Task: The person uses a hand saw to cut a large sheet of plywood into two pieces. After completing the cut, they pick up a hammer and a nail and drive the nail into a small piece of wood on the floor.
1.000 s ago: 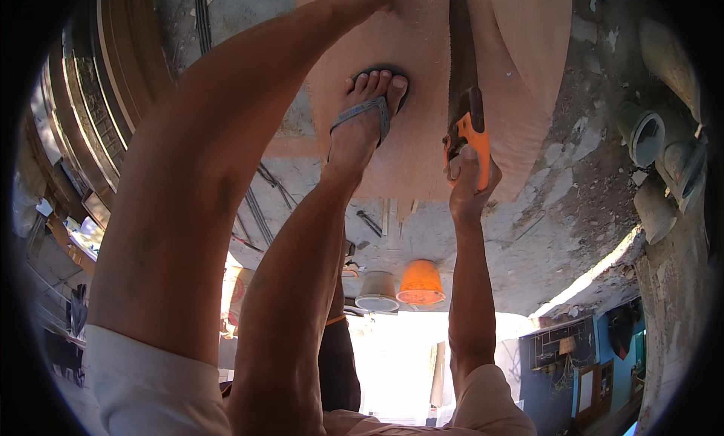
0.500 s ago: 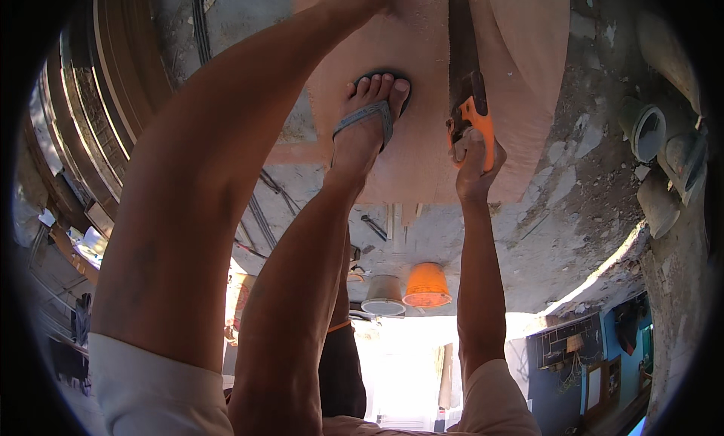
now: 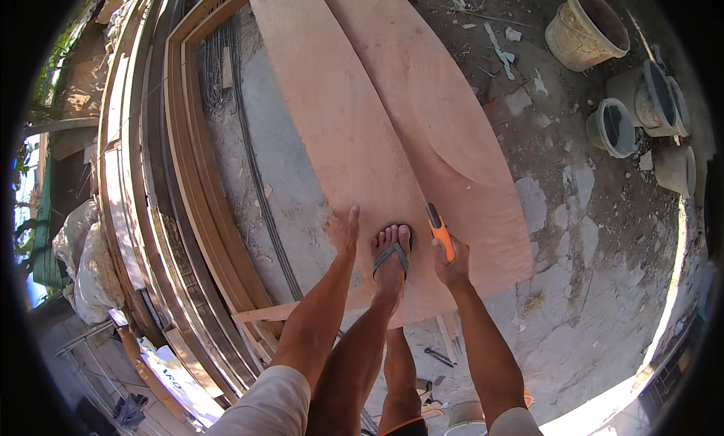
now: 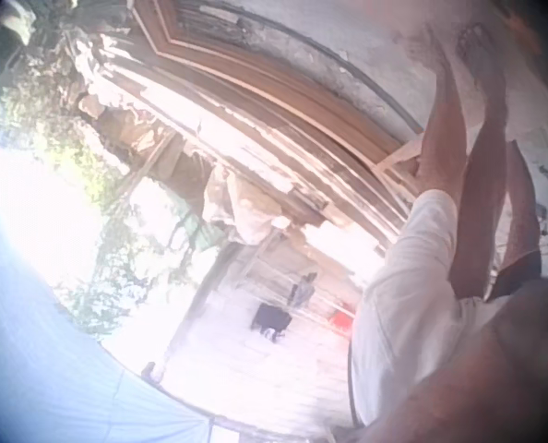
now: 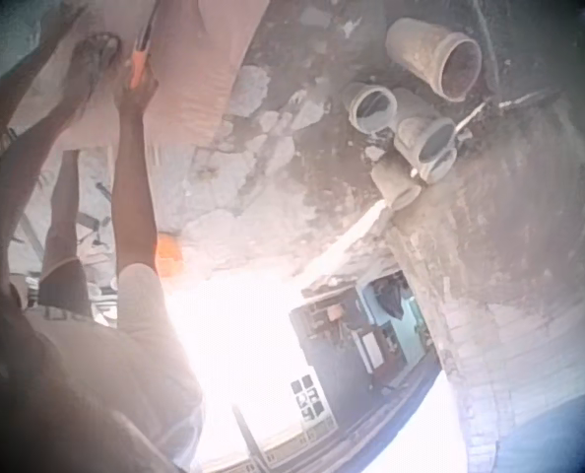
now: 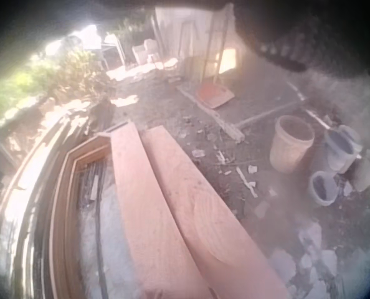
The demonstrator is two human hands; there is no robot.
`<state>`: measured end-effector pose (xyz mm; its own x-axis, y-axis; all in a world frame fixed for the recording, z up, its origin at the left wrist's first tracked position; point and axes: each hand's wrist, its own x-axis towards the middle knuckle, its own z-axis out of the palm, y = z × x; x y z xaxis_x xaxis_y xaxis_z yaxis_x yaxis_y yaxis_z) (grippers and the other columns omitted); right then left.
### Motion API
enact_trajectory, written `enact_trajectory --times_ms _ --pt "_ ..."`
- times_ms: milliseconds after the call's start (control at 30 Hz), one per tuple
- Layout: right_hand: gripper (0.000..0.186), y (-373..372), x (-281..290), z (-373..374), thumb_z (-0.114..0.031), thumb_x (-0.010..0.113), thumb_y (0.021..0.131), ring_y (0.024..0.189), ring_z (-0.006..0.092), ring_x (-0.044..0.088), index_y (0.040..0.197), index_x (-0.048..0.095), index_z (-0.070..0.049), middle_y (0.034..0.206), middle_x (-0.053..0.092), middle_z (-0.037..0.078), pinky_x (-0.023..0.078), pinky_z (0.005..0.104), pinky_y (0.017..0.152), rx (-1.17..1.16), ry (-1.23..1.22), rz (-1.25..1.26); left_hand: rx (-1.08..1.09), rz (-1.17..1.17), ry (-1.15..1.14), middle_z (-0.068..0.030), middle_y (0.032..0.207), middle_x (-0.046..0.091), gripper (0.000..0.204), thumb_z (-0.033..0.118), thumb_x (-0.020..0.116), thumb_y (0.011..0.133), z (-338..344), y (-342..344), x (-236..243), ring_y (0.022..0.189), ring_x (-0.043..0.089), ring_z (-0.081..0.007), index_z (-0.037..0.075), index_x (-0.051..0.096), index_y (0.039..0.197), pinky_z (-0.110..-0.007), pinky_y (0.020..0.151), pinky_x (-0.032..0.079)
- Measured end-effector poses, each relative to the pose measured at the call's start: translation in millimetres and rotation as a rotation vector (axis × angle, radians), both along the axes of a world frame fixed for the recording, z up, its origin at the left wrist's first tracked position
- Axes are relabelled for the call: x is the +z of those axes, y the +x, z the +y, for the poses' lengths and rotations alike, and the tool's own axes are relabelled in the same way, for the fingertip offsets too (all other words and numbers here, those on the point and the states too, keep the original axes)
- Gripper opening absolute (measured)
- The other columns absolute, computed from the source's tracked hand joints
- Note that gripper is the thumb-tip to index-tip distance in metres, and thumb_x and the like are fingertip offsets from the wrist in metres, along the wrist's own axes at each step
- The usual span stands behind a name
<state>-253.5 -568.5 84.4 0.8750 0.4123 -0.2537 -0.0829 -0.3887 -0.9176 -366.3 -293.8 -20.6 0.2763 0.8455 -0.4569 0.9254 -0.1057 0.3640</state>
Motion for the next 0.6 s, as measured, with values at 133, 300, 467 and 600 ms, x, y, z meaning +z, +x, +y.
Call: enact_trajectory --times_ms 133,300,467,600 --pt "0.022 -0.9 9.5 -1.6 -0.019 0.068 0.099 0.063 0.0279 0.067 0.103 0.07 0.003 0.072 0.066 0.018 0.053 0.0392 0.063 -0.096 -0.007 0.007 0.247 -0.137 -0.453 -0.0327 0.122 0.068 0.093 0.067 0.069 0.095 -22.5 -49.5 -20.9 0.106 0.068 -0.0455 -0.014 0.058 0.137 -0.054 0.086 0.056" --pt "0.024 7.6 24.8 37.3 -0.021 0.069 0.099 0.065 0.0237 0.067 0.098 0.071 0.003 0.073 0.067 0.017 0.052 0.0389 0.064 -0.089 -0.004 0.056 0.425 -0.045 -0.51 -0.0212 0.096 0.073 0.078 0.062 0.067 0.1 18.6 -83.7 -44.1 0.075 0.068 -0.031 -0.014 0.069 0.115 -0.046 0.06 0.055" --pt "0.028 72.7 33.6 81.2 -0.024 0.069 0.098 0.063 0.0192 0.063 0.09 0.068 0.003 0.07 0.065 0.016 0.051 0.0407 0.063 -0.102 -0.069 0.063 0.476 -0.079 -0.453 -0.0217 0.103 0.072 0.075 0.059 0.07 0.1 80.4 4.9 -40.2 0.084 0.068 -0.0322 -0.012 0.066 0.124 -0.051 0.064 0.057" --pt "0.029 65.0 15.4 113.5 -0.023 0.069 0.098 0.061 0.0173 0.059 0.089 0.067 0.004 0.065 0.061 0.014 0.051 0.0397 0.062 -0.003 -0.001 0.045 0.326 -0.101 -0.228 -0.0219 0.102 0.07 0.065 0.053 0.071 0.101 112.6 -17.0 -72.0 0.087 0.068 -0.0354 -0.008 0.066 0.121 -0.055 0.066 0.052"
